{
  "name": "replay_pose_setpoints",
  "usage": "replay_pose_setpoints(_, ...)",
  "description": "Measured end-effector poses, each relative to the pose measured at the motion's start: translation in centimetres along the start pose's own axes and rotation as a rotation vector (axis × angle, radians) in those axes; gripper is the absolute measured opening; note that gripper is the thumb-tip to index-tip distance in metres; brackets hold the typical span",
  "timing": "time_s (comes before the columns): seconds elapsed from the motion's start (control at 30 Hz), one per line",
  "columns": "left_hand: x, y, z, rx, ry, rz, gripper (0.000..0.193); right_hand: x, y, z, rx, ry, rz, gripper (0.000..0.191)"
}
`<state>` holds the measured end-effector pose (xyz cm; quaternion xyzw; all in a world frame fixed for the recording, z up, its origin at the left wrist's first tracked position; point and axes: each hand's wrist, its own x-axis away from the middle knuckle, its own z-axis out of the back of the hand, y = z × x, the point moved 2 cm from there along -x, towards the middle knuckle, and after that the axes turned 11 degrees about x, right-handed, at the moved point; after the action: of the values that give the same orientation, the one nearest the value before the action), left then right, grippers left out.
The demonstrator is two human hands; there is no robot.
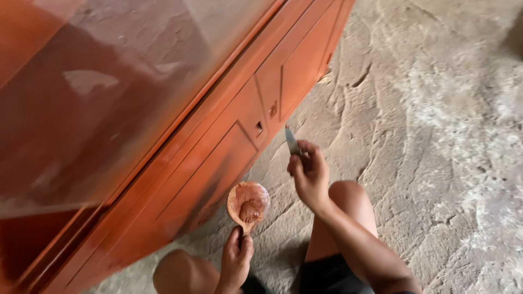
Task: The person sits on the floor in front of a reddish wooden cabinet and uses a small knife to press filler paste from a shell-shaped container into the seams and gaps of the cabinet panels, repeatedly scooping more paste and smoothing it along the joints.
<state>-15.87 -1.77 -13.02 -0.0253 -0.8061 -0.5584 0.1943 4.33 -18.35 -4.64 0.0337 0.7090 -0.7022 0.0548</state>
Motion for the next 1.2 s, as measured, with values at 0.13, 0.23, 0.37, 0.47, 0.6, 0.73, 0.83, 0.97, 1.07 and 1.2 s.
replay_pose_setpoints(0.13, -2.9, -0.5, -0.8, 0.051, -0.019, 0.035, 0.014, 1.3, 0.7, 1.6, -0.048, 0.041, -0.005, 0.030)
replay_pose_setpoints(0.23, -3.8, -0.8, -1.7, 0.090, 0.014, 0.114, 0.012, 1.9, 1.1, 2.8, -0.012, 0.048, -0.031, 0.030)
replay_pose_setpoints(0.37, -4.3, -0.8, -3.0, 0.128, -0.112, 0.066, 0.021, 2.9, 1.4, 4.7, 0.036, 0.110, -0.185, 0.028)
replay_pose_setpoints(0.47, -5.6, -0.7, -3.8, 0.211, -0.132, 0.128, 0.022, 4.1, 1.0, 6.0, 0.058, 0.187, -0.156, 0.028)
replay_pose_setpoints(0.6, -7.7, 0.0, -5.3, 0.160, -0.165, 0.171, 0.022, 7.3, 0.2, 7.0, 0.071, 0.204, -0.110, 0.028)
replay_pose_setpoints(0.73, -8.7, 0.7, -8.3, 0.207, -0.271, 0.201, 0.019, 10.6, -1.1, 8.4, 0.207, 0.250, -0.106, 0.028)
replay_pose_setpoints(0.83, -8.7, 0.7, -11.2, 0.228, -0.336, 0.269, 0.016, 12.7, -2.6, 9.3, 0.296, 0.309, -0.122, 0.029)
replay_pose_setpoints(0.97, -8.0, 1.0, -14.7, 0.309, -0.421, 0.266, 0.015, 13.7, -6.1, 9.1, 0.412, 0.373, -0.133, 0.033)
replay_pose_setpoints(1.07, -7.2, 1.2, -16.9, 0.378, -0.469, 0.323, 0.014, 12.7, -11.3, 9.2, 1.105, 0.389, 0.168, 0.030)
replay_pose_setpoints(1.2, -6.4, 1.3, -18.2, 0.359, -0.540, 0.311, 0.012, 7.5, -16.2, 10.0, 1.194, 0.418, 0.303, 0.024)
